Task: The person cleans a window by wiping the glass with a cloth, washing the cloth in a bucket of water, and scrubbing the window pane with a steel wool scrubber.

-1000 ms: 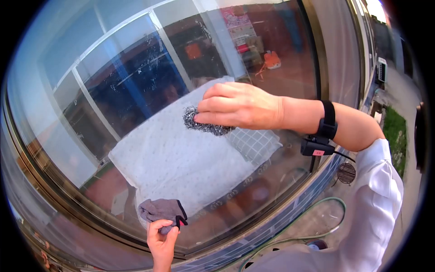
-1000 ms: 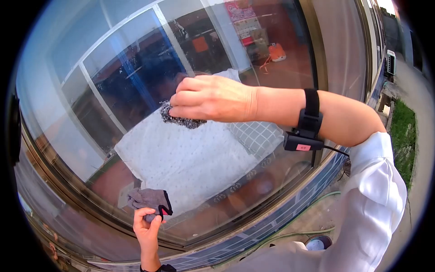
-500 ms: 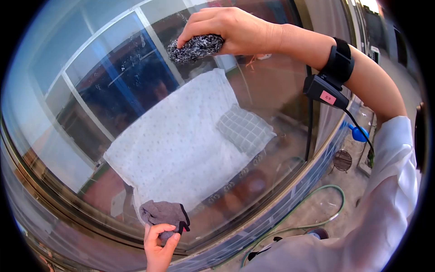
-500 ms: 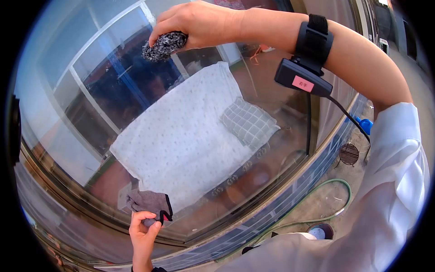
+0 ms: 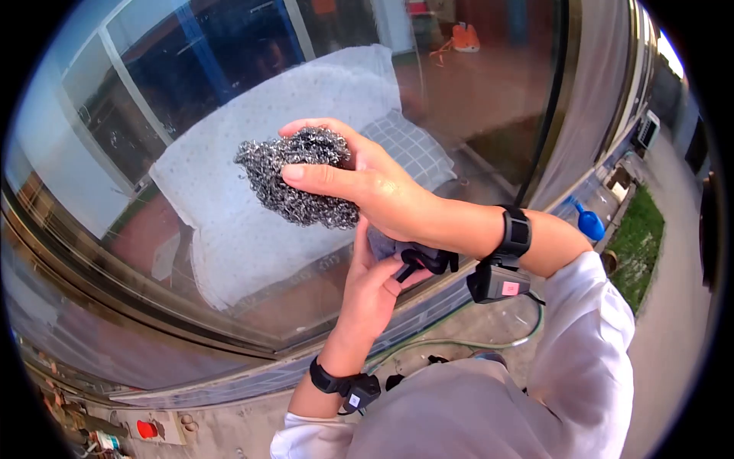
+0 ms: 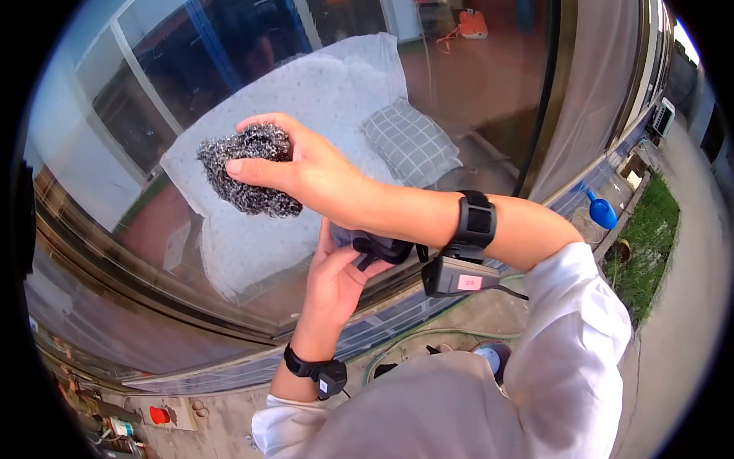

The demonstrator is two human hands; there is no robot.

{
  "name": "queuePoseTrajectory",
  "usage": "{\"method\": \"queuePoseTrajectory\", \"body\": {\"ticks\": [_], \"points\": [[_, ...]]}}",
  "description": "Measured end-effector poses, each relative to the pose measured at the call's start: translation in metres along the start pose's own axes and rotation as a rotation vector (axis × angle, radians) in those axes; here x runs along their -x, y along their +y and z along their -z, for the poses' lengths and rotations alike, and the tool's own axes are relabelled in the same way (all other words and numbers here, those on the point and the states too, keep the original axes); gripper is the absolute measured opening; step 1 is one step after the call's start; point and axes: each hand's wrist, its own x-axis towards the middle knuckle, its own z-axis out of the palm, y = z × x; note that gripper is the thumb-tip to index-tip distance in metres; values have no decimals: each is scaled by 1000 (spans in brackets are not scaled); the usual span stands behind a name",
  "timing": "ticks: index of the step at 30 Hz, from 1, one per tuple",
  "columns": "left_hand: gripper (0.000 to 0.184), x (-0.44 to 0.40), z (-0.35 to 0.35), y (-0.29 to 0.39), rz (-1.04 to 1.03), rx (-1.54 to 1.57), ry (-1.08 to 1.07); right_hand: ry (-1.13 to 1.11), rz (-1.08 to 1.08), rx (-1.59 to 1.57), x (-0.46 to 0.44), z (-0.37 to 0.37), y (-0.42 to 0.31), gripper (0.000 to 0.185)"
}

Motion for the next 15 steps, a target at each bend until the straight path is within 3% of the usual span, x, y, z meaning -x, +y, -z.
{"method": "queuePoseTrajectory", "body": {"ticks": [2,4,6,9,12,15], "points": [[54,-8,17,-24,59,68,-30,80,-19,-31,12,8,26,50],[37,-10,34,-27,96,99,36,75,317,395,18,15,49,50],[30,-6,51,-32,116,186,60,2,890,907,15,29,72,46],[27,3,61,-29,156,300,61,-346,1254,1475,15,43,84,34],[27,14,53,-23,218,142,218,-406,1280,1545,16,55,87,33],[40,35,43,-4,175,138,228,-454,1316,1591,19,65,73,32]]}}
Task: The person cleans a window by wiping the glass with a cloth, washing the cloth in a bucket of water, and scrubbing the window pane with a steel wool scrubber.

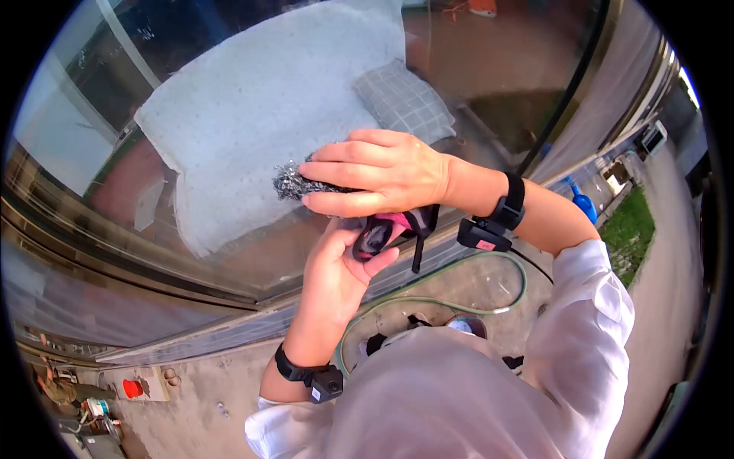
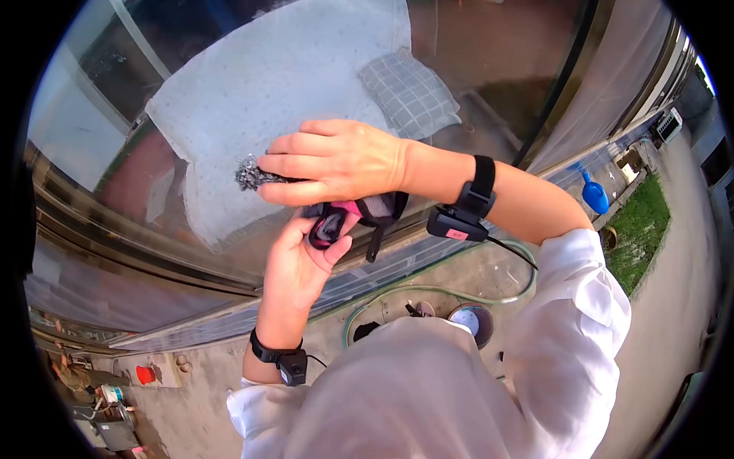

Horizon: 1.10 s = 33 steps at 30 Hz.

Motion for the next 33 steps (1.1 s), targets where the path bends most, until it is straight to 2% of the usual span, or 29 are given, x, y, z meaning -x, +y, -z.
{"method": "queuePoseTrajectory", "body": {"ticks": [3,5,7,9,10,12,13,15,17,19,20,22,23,25,26,27,30,31,33], "points": [[58,30,2,28,-170,66,31,-52,48,107,-10,36,18,26],[64,50,23,50,-429,7,30,4,48,297,-19,70,43,27],[66,65,13,66,-669,-131,213,70,-163,495,-34,102,73,32],[63,71,18,70,-780,-264,312,235,-299,565,-37,114,106,35],[61,73,27,69,-804,-309,346,176,-269,502,-37,117,104,36],[61,85,40,61,-804,-384,412,34,-132,423,-42,126,102,37],[60,86,44,59,-787,-418,447,42,-126,441,-51,140,119,37],[60,90,51,58,-766,-431,447,191,-129,686,-75,185,171,38],[60,97,59,58,-728,-453,452,230,-370,745,-75,213,213,40],[52,106,74,58,-683,-409,459,16,-47,709,-79,207,184,42],[65,107,80,55,-686,-460,487,-107,-13,596,-70,195,158,42],[64,114,74,54,-648,-480,498,-264,10,434,-54,187,135,42],[63,117,72,53,-608,-497,527,-261,7,436,-56,193,143,42],[63,115,68,55,-614,-520,515,-34,-169,589,-70,216,177,39],[62,115,59,58,-593,-534,472,-3,-189,624,-78,223,186,37],[61,114,53,62,-573,-553,424,3,-200,629,-74,220,181,37],[61,116,63,64,-570,-647,392,-213,-122,395,-58,199,149,31],[61,115,64,65,-568,-649,386,-217,-74,426,-50,198,153,30],[61,115,61,68,-547,-654,422,-105,-146,542,-64,217,171,30]]}}
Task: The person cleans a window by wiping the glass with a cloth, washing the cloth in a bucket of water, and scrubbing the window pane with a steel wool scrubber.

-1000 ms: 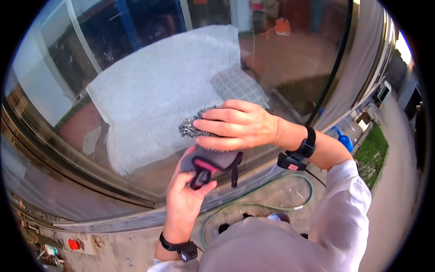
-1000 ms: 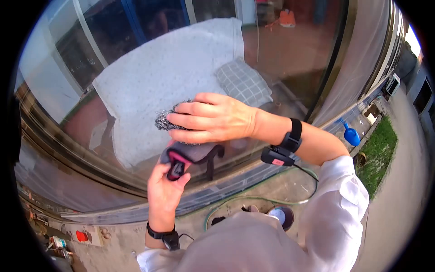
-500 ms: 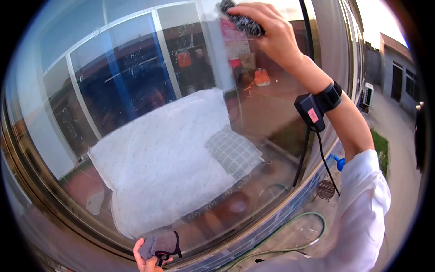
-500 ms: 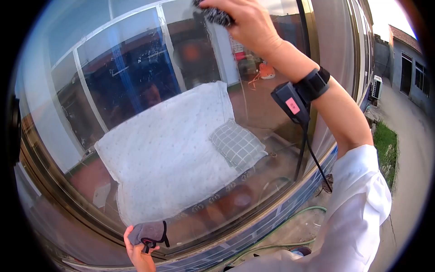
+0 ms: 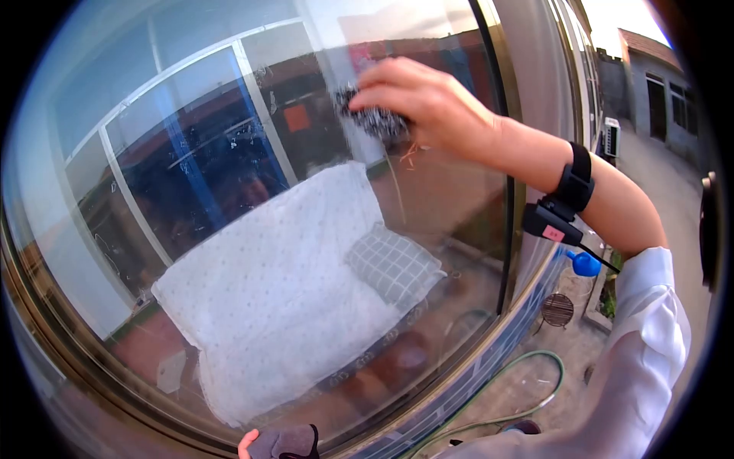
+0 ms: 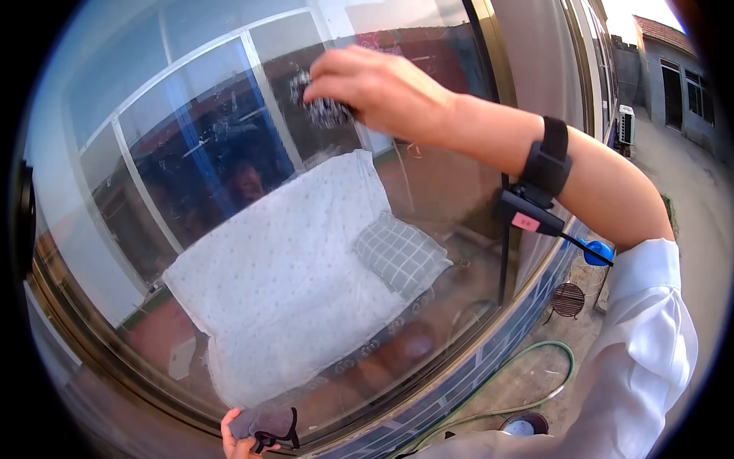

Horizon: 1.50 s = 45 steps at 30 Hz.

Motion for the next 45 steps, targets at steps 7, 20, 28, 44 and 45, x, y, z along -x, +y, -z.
{"method": "queuePoseTrajectory", "body": {"ticks": [7,20,28,44,45], "points": [[59,6,-5,4,82,9,11,-90,-92,-50,29,-4,-21,35],[63,-2,-29,13,17,-3,7,-22,-103,87,-8,-4,3,27],[63,-6,-24,-13,3,59,-67,-201,-74,85,18,-1,-29,23],[65,-6,-36,8,-3,32,-67,29,-120,191,-36,-2,22,25],[64,-7,-30,2,-4,43,-73,-47,-129,174,-26,-1,9,26]]}}
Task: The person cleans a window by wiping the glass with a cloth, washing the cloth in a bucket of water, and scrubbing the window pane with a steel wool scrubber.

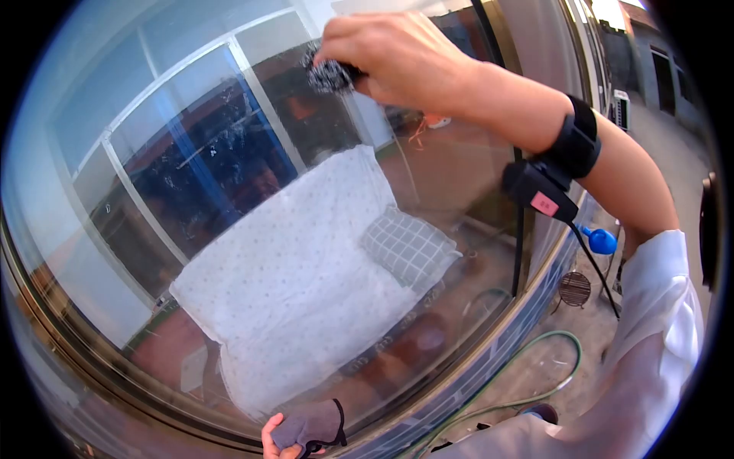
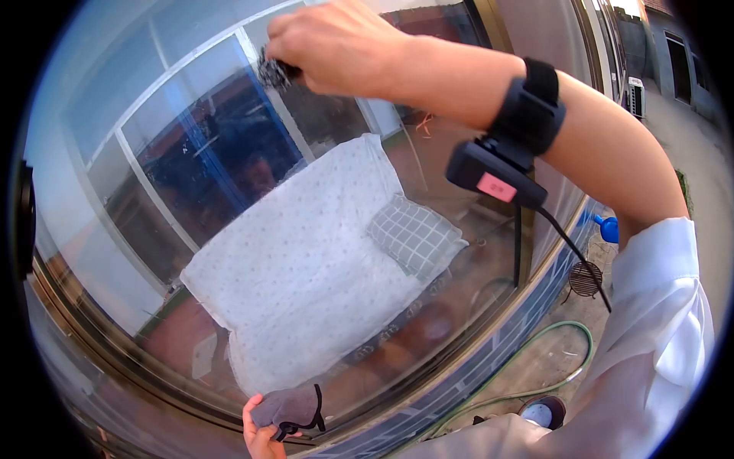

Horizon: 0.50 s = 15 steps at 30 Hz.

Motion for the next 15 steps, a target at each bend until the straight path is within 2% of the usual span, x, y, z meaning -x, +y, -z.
{"method": "queuePoseTrajectory", "body": {"ticks": [1,3,5,6,9,11,13,15], "points": [[64,0,6,-6,-3,16,-10,-78,2,-8,16,3,-16,27],[63,0,6,-4,17,18,-8,-103,53,9,30,5,-28,15],[63,3,-4,7,9,-27,58,-2,33,53,15,-1,-7,15],[63,3,-11,15,11,-25,33,35,25,76,-1,2,5,27],[63,-1,-8,7,-34,-10,-22,52,28,39,-13,-4,7,23],[63,-2,1,-1,-26,1,-20,-90,20,-49,15,4,-27,15],[63,-3,1,-3,-17,13,-15,-102,85,-42,30,0,-36,16],[64,-3,-5,7,-23,-6,27,-56,8,16,7,-2,-12,23]]}}
